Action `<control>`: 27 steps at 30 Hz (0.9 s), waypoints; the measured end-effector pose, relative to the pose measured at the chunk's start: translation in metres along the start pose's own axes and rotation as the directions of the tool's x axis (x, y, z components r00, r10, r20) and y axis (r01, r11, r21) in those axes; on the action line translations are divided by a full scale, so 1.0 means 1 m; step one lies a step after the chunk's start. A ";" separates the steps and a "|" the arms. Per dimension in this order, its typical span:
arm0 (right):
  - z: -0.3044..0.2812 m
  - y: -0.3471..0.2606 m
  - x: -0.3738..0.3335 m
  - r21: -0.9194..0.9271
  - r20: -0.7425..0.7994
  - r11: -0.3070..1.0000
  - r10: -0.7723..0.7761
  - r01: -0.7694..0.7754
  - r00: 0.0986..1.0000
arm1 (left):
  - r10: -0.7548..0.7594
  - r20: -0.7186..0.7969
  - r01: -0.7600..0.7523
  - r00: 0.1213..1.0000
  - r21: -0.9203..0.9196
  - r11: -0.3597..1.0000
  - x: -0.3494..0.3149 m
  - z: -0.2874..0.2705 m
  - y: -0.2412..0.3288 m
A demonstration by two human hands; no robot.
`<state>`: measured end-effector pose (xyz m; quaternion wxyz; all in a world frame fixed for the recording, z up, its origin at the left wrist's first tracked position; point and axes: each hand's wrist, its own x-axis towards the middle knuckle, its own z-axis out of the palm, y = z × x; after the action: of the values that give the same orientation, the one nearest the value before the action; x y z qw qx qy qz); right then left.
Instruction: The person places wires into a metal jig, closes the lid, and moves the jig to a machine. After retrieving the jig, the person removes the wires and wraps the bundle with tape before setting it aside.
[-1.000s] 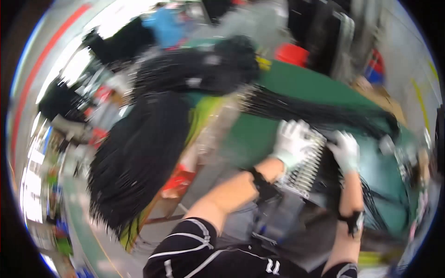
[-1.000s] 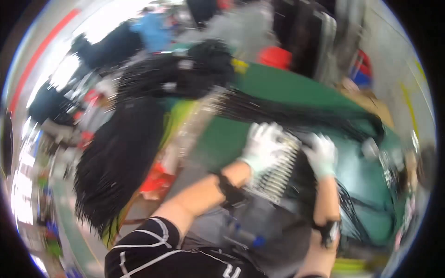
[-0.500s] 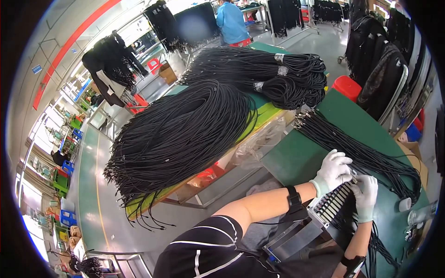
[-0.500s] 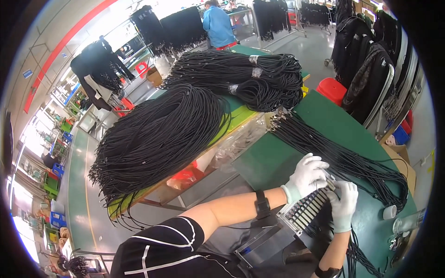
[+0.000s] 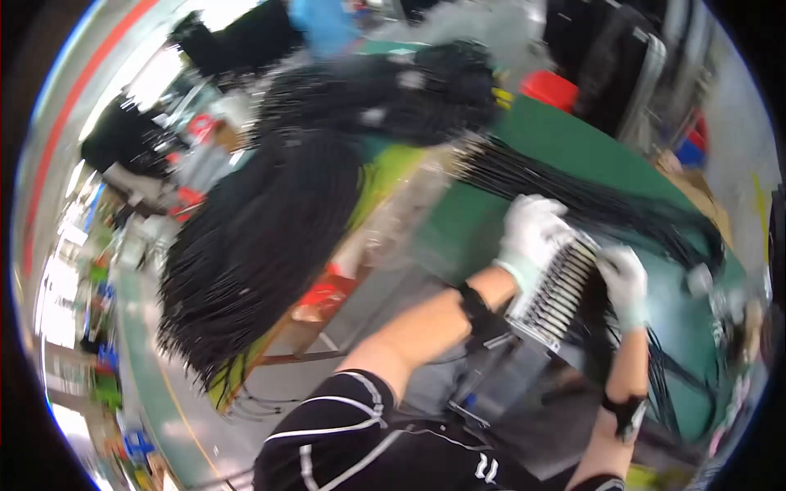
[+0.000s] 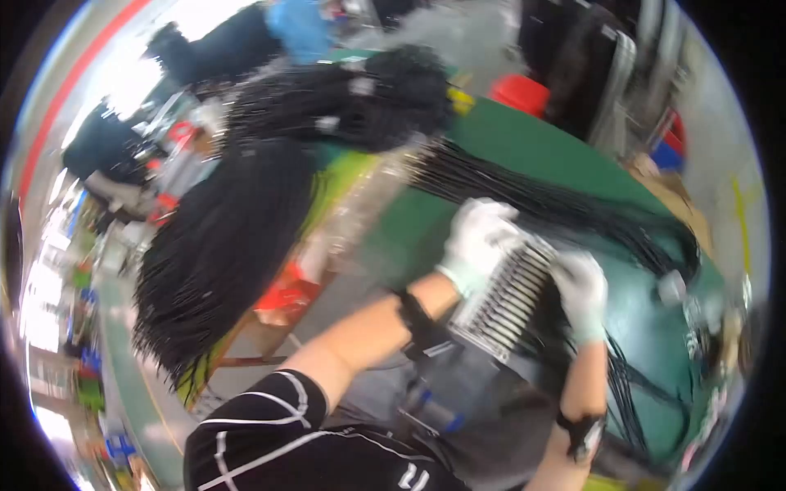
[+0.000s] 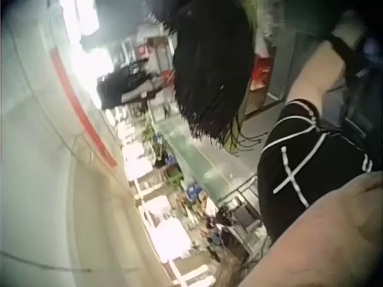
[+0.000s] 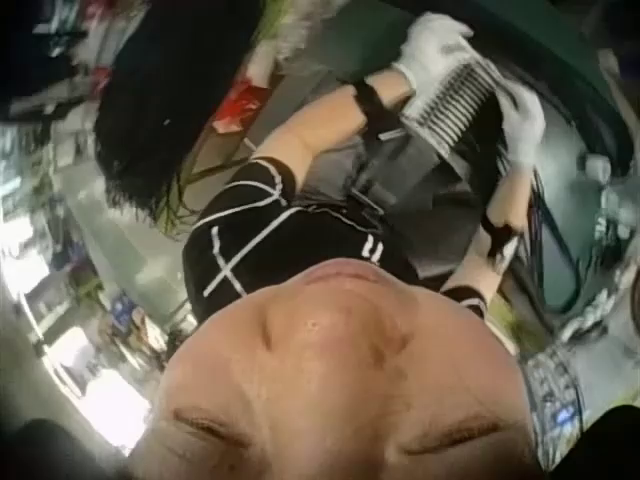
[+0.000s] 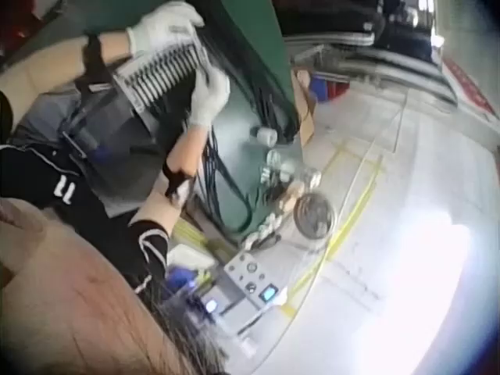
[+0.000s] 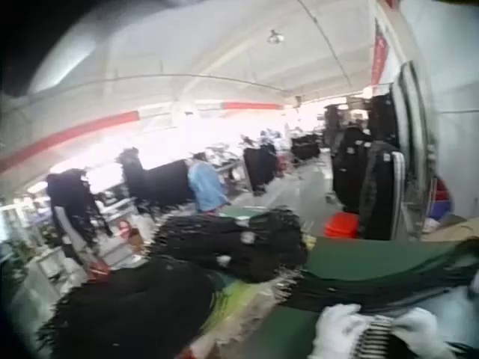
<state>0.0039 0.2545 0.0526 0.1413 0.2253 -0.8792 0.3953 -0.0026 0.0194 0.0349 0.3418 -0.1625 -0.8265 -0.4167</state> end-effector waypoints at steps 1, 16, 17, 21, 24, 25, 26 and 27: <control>-0.007 -0.008 0.007 -0.077 0.050 0.995 -0.065 0.069 0.997 | -0.003 0.061 -0.001 0.998 0.071 0.997 0.007 -0.005 0.002; -0.007 0.003 0.010 -0.406 -0.071 0.900 -0.204 0.159 0.976 | -0.182 0.171 0.169 0.968 0.087 0.982 -0.010 0.016 -0.013; -0.008 0.003 0.010 -0.407 -0.073 0.900 -0.203 0.157 0.977 | -0.181 0.172 0.168 0.968 0.087 0.982 -0.010 0.016 -0.012; -0.011 0.003 0.011 -0.332 -0.039 0.937 -0.132 0.112 0.990 | -0.186 0.178 0.173 0.966 0.087 0.981 -0.008 0.014 -0.012; -0.003 0.010 0.008 -0.417 -0.054 0.896 -0.193 0.153 0.980 | -0.197 0.195 0.183 0.961 0.087 0.979 -0.007 0.014 -0.012; -0.002 0.011 0.008 -0.416 -0.054 0.896 -0.193 0.153 0.980 | -0.199 0.211 0.181 0.957 0.102 0.978 -0.007 0.014 -0.013; -0.002 0.012 0.009 -0.446 -0.034 0.883 -0.177 0.144 0.984 | -0.202 0.227 0.179 0.953 0.117 0.977 -0.007 0.013 -0.014; -0.001 0.013 0.009 -0.476 -0.014 0.869 -0.162 0.136 0.987 | -0.205 0.243 0.177 0.948 0.131 0.975 -0.008 0.012 -0.015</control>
<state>-0.0104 0.2605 0.0494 0.2452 0.2405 -0.9250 0.1626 -0.0106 0.0203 0.0158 0.1989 -0.1151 -0.8967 -0.3783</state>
